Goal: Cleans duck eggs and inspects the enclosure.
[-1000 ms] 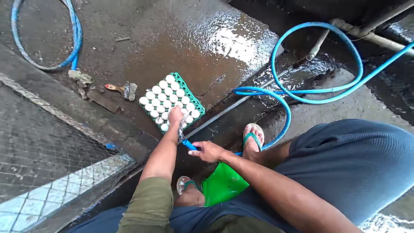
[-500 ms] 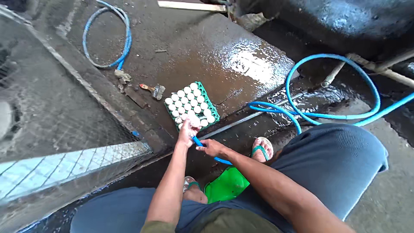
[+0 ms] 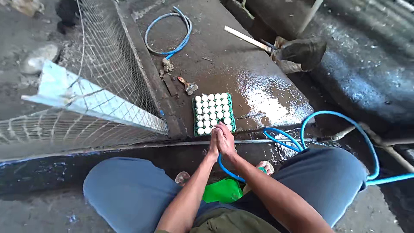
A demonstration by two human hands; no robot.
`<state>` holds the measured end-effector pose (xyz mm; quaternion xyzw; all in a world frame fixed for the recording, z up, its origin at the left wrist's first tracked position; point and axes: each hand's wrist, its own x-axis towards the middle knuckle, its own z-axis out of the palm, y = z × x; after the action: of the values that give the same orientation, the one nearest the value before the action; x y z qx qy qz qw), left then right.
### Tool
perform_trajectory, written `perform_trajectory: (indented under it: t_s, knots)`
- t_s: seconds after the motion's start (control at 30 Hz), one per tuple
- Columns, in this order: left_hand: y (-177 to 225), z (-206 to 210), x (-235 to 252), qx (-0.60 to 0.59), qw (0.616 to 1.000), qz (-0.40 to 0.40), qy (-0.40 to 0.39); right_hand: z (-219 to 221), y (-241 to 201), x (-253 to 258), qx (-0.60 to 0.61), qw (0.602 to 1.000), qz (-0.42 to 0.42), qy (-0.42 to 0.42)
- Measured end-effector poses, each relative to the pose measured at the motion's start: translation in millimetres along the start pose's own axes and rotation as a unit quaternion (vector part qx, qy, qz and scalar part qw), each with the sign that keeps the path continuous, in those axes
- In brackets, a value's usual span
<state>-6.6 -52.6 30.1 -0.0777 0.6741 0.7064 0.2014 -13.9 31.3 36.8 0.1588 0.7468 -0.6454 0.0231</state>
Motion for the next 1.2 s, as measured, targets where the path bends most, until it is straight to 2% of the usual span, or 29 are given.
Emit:
perform_trajectory:
  t_s: [0.03, 0.13, 0.2, 0.3, 0.4, 0.53, 0.63, 0.7, 0.77, 0.87, 0.9, 1.0, 1.07, 1.13, 1.2]
  knots:
    - [3, 6, -4, 0.004, 1.000, 0.001, 0.001, -1, -1, 1, -0.005, 1.000, -0.001, 0.004]
    - [1, 19, -10, 0.056, 0.998, 0.017, 0.038, -8, 1, 12, 0.041, 0.992, 0.121, 0.023]
    - [-5, 18, -6, 0.038, 0.996, 0.047, 0.058, -3, -7, -4, 0.018, 0.994, 0.104, 0.028]
    - [1, 17, -10, 0.037, 0.999, 0.022, 0.021, -7, -7, -14, 0.014, 0.998, 0.059, 0.024]
    - [7, 20, -14, 0.083, 0.996, 0.024, 0.016, -11, -2, -2, 0.088, 0.987, 0.123, 0.059]
    - [17, 13, -16, 0.088, 0.996, -0.011, -0.008, -2, -6, -27, 0.062, 0.994, 0.051, 0.074]
    - [17, 17, -18, 0.119, 0.992, 0.034, -0.022, -11, -6, -10, 0.116, 0.982, 0.119, 0.094]
    - [17, 18, -16, 0.113, 0.993, 0.044, -0.003, -5, -15, -23, 0.096, 0.983, 0.113, 0.109]
    - [13, 17, -15, 0.106, 0.994, 0.034, -0.011, -7, -15, -32, 0.054, 0.992, 0.077, 0.080]
    - [11, 15, -19, 0.116, 0.991, 0.055, -0.037, -11, -8, -13, 0.112, 0.979, 0.132, 0.106]
    - [13, 15, -17, 0.107, 0.992, 0.058, -0.026, -8, -14, -15, 0.113, 0.979, 0.136, 0.105]
    - [9, 13, -13, 0.058, 0.998, 0.031, -0.014, -2, -19, -34, 0.062, 0.992, 0.081, 0.074]
    - [9, 14, -14, 0.037, 0.998, 0.028, -0.039, -7, -9, -19, 0.087, 0.985, 0.106, 0.106]
    - [11, 19, -16, 0.031, 0.998, 0.049, -0.027, -9, -11, -14, 0.128, 0.974, 0.143, 0.118]
    - [11, 19, -16, 0.020, 0.998, 0.057, -0.007, -3, -21, -32, 0.085, 0.987, 0.094, 0.098]
